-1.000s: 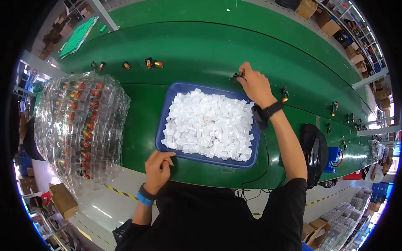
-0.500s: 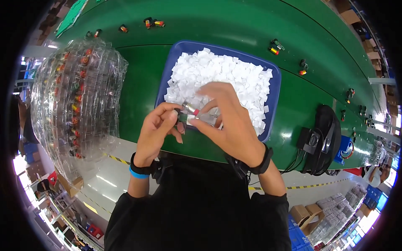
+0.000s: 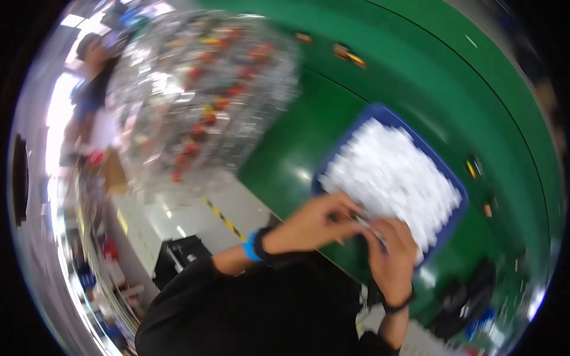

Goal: The person picks up a battery and a circuit board, wraps a white adhesive strip around them by hand, and places the assembly onto the table. They then reach into a plastic-wrapped tray to pull back the film and retrieve more components to repeat the process.

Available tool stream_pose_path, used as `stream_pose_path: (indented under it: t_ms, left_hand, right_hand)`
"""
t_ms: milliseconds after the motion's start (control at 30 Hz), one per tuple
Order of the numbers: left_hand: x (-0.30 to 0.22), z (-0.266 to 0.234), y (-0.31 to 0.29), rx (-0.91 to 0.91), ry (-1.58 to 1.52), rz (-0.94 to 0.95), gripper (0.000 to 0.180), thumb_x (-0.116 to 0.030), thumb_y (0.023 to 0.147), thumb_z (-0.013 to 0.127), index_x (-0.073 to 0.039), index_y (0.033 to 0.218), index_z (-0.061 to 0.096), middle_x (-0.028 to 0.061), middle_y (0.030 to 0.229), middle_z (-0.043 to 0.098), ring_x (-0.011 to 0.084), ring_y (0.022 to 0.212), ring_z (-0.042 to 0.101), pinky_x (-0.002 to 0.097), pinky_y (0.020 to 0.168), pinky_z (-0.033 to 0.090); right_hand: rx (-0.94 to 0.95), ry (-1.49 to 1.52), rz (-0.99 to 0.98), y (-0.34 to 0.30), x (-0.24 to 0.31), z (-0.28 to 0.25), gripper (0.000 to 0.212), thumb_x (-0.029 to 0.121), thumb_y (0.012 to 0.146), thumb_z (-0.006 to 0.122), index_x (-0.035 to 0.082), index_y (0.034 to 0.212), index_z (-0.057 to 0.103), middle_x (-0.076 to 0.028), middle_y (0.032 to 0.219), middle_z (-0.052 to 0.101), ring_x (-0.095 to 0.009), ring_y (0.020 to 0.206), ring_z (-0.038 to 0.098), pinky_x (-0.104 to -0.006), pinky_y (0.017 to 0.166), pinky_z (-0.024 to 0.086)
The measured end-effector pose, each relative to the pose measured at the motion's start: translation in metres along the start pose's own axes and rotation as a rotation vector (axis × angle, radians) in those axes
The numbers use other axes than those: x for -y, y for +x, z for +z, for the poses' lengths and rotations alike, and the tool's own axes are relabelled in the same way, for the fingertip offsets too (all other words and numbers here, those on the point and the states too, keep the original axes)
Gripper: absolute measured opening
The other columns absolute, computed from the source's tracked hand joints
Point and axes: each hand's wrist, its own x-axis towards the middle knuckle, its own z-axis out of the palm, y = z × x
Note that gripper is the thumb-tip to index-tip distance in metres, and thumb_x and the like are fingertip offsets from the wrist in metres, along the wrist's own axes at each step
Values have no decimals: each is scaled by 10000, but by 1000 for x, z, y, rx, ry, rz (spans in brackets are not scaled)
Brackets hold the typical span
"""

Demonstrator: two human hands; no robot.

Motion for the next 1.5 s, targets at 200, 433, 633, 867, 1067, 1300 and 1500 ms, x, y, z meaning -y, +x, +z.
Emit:
stream_pose_path:
  t_ms: [200,433,633,867,1067,1300,1500]
  left_hand:
    - [-9,-10,-7,15,175,152,241,-225,963,651,-48,1070,529,76,744,564,209,652,582,369,592,464]
    - [2,-3,2,-24,168,401,154,-173,1011,526,-27,1030,481,143,816,556,351,697,557,452,635,426]
    - [-2,-5,2,-14,250,456,177,-189,1012,526,-21,1001,469,168,860,573,373,761,593,468,654,443]
    - [-3,2,-5,-34,436,306,171,-181,986,556,-33,982,472,158,824,600,377,735,633,476,605,471]
    - [-16,18,0,-67,609,170,164,-185,965,580,-61,1043,506,177,778,609,368,747,668,460,591,499]
    - [-44,-2,4,202,-85,-7,190,-21,980,576,-44,1159,519,67,993,602,109,699,645,253,530,484]
    - [-45,-19,6,365,-52,-120,251,-23,962,621,-12,1186,511,92,1051,615,121,713,665,228,545,525]
  right_hand:
    - [-78,345,449,0,-34,-5,127,-46,887,661,8,981,596,-48,964,597,-140,845,588,-258,660,486]
    - [9,328,269,9,14,3,210,201,1018,584,47,1095,705,-149,961,712,-335,818,695,-401,714,564]
    - [212,492,459,3,-26,4,235,91,1014,563,12,1235,573,-89,1105,645,-133,902,622,-253,626,514]
    - [100,558,551,-11,-8,8,186,42,974,612,6,1150,567,-65,1022,619,-114,924,603,-242,647,502]
    - [-95,156,157,-7,8,5,244,-76,825,726,-7,1014,587,-75,979,589,-132,878,583,-265,740,520]
    - [-101,225,56,6,16,-19,282,-36,721,833,20,931,654,-80,901,664,-169,809,616,-280,717,493]
    - [-1,213,16,5,17,-27,276,40,704,847,63,920,677,-62,917,682,-246,836,621,-332,762,483]
